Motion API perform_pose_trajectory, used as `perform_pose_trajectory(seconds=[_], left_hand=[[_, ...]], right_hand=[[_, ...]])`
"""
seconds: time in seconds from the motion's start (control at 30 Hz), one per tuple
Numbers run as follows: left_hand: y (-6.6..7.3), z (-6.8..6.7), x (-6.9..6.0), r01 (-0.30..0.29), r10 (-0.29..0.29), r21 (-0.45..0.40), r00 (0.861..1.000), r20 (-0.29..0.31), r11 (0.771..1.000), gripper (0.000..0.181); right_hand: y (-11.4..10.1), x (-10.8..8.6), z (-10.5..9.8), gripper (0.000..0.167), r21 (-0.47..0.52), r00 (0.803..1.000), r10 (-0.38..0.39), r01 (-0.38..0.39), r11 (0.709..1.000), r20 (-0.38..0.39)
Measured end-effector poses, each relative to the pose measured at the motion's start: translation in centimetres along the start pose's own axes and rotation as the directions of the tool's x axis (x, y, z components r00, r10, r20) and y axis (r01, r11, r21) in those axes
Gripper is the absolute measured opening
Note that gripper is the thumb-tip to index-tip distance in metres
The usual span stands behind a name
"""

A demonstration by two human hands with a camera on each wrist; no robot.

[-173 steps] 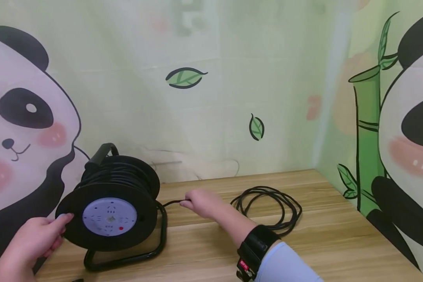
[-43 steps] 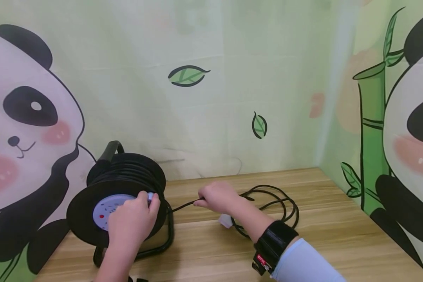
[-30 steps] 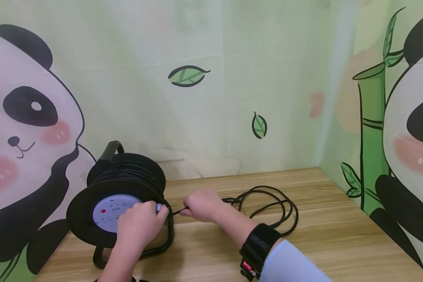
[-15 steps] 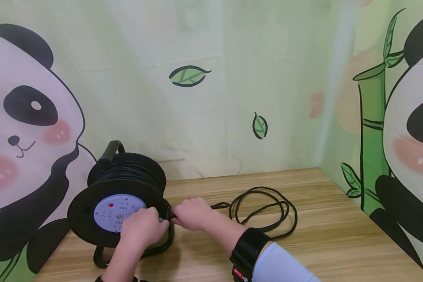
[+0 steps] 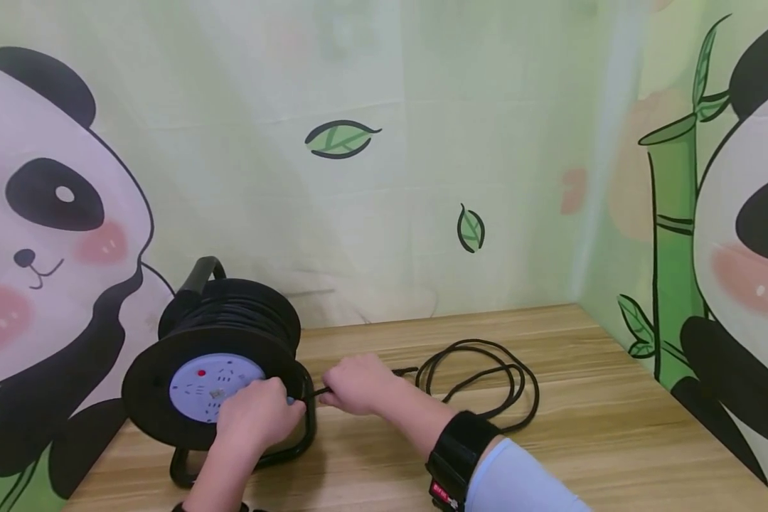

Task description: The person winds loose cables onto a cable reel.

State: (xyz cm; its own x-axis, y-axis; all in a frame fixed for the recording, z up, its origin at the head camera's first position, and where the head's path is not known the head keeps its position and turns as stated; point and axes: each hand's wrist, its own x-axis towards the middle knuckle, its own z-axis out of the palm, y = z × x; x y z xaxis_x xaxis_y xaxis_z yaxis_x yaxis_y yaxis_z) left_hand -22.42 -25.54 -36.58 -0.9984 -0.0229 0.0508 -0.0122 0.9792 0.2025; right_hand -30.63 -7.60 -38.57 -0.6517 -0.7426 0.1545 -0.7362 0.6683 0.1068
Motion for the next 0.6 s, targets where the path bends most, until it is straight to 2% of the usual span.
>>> perform_pose_trajectory(seconds=[0.1, 0.2, 0.33, 0.6], left_hand=[[0.0, 0.2, -0.1, 0.005, -0.005, -0.008, 1.0, 0.025, 1.0, 0.03], [-0.2, 0.1, -0.1, 0.008, -0.007, -0.01, 0.999, 0.038, 1.0, 0.029], [-0.3, 0.0, 0.0, 0.012, -0.012, -0.006, 0.999, 0.047, 1.0, 0.028], [-0.2, 0.0, 0.1, 0.022, -0.022, -0.008, 0.998, 0.059, 1.0, 0.029]], right_hand=[[2.5, -1.0, -0.9, 0.035, 0.071, 0.999, 0.033, -0.034, 0.997, 0.015], [5.1, -1.9, -2.1, 0.038, 0.098, 0.997, 0.071, -0.07, 0.993, -0.006], [8.4, -3.4, -3.2, 0.042, 0.085, 0.991, 0.129, -0.125, 0.988, -0.042], [13.8, -6.8, -4.5, 0.039, 0.132, 0.974, 0.22, -0.211, 0.969, -0.053]])
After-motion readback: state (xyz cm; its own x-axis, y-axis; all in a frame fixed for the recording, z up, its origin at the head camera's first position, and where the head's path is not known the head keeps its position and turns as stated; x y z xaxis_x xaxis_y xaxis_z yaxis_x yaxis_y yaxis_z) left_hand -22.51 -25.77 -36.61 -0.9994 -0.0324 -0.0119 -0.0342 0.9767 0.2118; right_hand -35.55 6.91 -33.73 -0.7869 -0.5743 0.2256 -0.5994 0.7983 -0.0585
